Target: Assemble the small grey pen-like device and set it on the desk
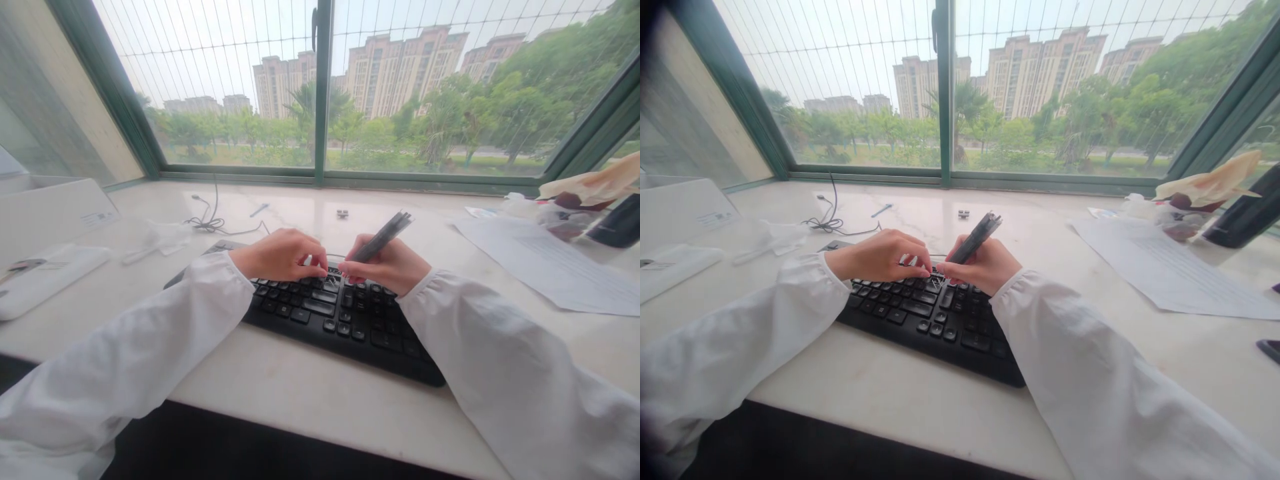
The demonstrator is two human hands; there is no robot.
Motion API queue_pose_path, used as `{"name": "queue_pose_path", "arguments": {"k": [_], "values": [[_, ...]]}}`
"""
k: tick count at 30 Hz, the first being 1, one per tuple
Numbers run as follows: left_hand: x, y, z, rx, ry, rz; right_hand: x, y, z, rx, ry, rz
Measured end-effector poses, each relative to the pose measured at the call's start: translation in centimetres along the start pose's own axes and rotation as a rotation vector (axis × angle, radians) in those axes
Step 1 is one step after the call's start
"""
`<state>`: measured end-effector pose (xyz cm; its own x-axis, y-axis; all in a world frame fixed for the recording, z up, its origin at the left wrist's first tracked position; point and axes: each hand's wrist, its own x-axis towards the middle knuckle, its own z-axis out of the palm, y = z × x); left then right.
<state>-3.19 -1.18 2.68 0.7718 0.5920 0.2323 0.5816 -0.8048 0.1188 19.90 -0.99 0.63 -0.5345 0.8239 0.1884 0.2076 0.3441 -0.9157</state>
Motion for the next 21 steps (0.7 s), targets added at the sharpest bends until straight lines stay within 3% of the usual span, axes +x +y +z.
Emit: {"name": "queue_pose_path", "arguments": {"k": [6, 14, 21], "values": [[0.09, 0.12, 0.0, -0.22, -0.049, 0.038, -0.07, -0.03, -0.35, -0.124, -0.011, -0.037], [0.03, 0.23, -0.14, -0.187, -0.051, 0.064, 0.1, 0.21, 0.21, -0.268, 0.073, -0.05], [0.09, 0.88, -0.57, -0.091, -0.024, 0.077, 0.44, 0.24, -0.48, -0.245, 0.304, -0.014]]}}
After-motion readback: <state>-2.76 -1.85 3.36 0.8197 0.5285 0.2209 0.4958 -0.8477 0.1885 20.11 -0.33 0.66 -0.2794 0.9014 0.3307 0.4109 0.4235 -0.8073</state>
